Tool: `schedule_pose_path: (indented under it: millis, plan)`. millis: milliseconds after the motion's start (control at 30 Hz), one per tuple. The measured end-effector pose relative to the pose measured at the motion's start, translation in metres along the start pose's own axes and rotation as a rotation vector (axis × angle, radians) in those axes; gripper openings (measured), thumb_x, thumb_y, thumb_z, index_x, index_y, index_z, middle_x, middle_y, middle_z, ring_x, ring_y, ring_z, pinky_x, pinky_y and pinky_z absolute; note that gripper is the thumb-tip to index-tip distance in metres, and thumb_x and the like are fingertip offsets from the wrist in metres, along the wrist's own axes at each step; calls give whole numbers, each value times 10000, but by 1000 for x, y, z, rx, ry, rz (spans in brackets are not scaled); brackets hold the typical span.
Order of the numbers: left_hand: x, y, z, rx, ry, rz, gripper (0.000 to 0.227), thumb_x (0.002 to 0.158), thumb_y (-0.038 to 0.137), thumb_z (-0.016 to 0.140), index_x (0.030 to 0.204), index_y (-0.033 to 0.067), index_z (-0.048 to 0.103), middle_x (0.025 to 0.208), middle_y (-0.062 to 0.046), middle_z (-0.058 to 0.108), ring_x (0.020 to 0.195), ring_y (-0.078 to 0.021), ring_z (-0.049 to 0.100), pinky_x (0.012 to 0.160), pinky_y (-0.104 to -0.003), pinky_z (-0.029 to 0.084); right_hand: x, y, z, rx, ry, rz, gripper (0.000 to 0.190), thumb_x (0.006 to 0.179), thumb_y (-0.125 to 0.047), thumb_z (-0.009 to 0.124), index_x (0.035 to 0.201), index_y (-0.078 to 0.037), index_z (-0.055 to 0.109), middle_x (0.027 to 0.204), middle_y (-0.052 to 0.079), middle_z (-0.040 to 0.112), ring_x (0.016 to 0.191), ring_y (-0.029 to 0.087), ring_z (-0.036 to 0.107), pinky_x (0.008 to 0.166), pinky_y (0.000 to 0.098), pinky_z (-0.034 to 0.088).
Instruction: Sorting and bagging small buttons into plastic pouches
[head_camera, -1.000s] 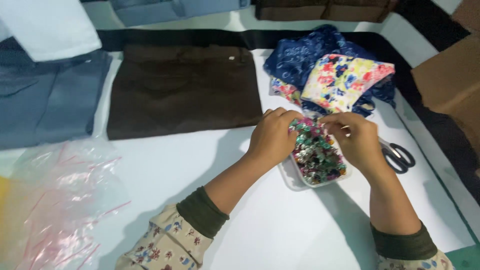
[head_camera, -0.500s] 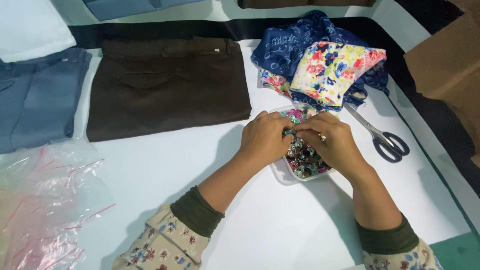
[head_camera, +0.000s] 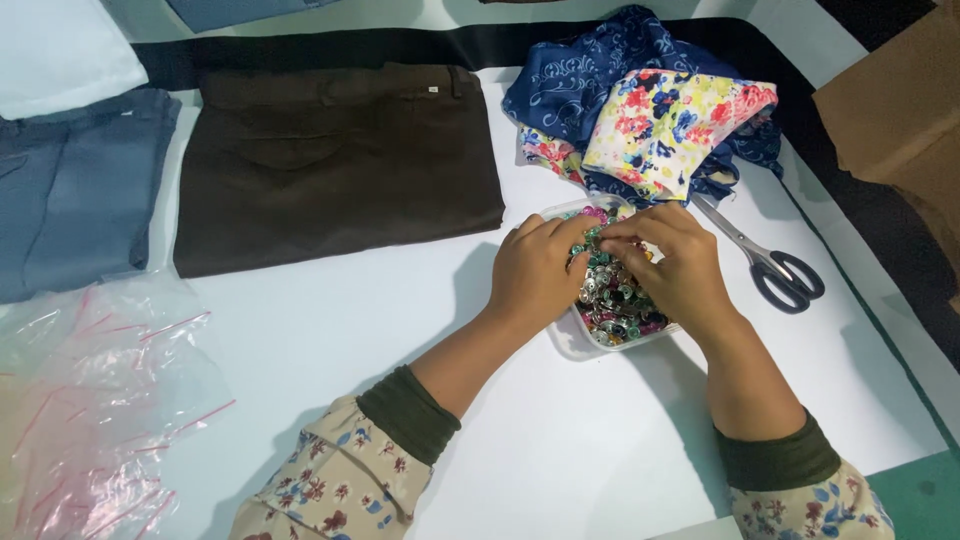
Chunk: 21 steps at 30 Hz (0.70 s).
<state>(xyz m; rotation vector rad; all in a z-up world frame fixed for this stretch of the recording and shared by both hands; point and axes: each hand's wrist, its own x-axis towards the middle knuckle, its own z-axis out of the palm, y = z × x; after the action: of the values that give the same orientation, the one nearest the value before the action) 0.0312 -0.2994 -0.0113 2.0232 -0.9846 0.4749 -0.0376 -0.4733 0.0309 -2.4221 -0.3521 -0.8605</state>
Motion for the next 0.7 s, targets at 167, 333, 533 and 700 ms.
schedule_pose_path:
  millis: [167, 333, 533, 700]
  plan:
    - [1, 0, -4, -83, -11, 44, 384, 853, 77, 710, 1235, 93, 676, 938, -81, 714, 908, -285, 677, 768, -411, 570, 5, -11, -7, 61, -114, 11, 155, 819, -73, 863, 961, -55, 804, 836, 158, 717, 841, 355, 668, 784, 441, 521]
    - [-1, -1, -3, -164, -19, 85, 365, 902, 20, 637, 1264, 64, 665, 954, -129, 718, 910, -327, 693, 773, -413, 577, -2, 2, -2, 52, -135, 3, 169, 810, -44, 864, 966, -55, 801, 854, 144, 720, 875, 350, 676, 794, 429, 530]
    - [-1, -3, 2, -222, 4, 140, 364, 923, -23, 593, 1277, 47, 643, 1001, -167, 716, 947, -381, 702, 786, -448, 587, -2, 3, -3, 14, -125, 37, 136, 833, -33, 856, 958, -44, 805, 850, 152, 717, 844, 347, 666, 778, 429, 525]
    - [-2, -6, 4, -259, 49, 139, 352, 958, -15, 576, 1301, 34, 637, 1053, -172, 714, 992, -355, 709, 828, -421, 593, -2, 4, -3, 19, -87, 17, 136, 847, -15, 836, 967, -71, 806, 881, 131, 727, 860, 335, 672, 792, 426, 532]
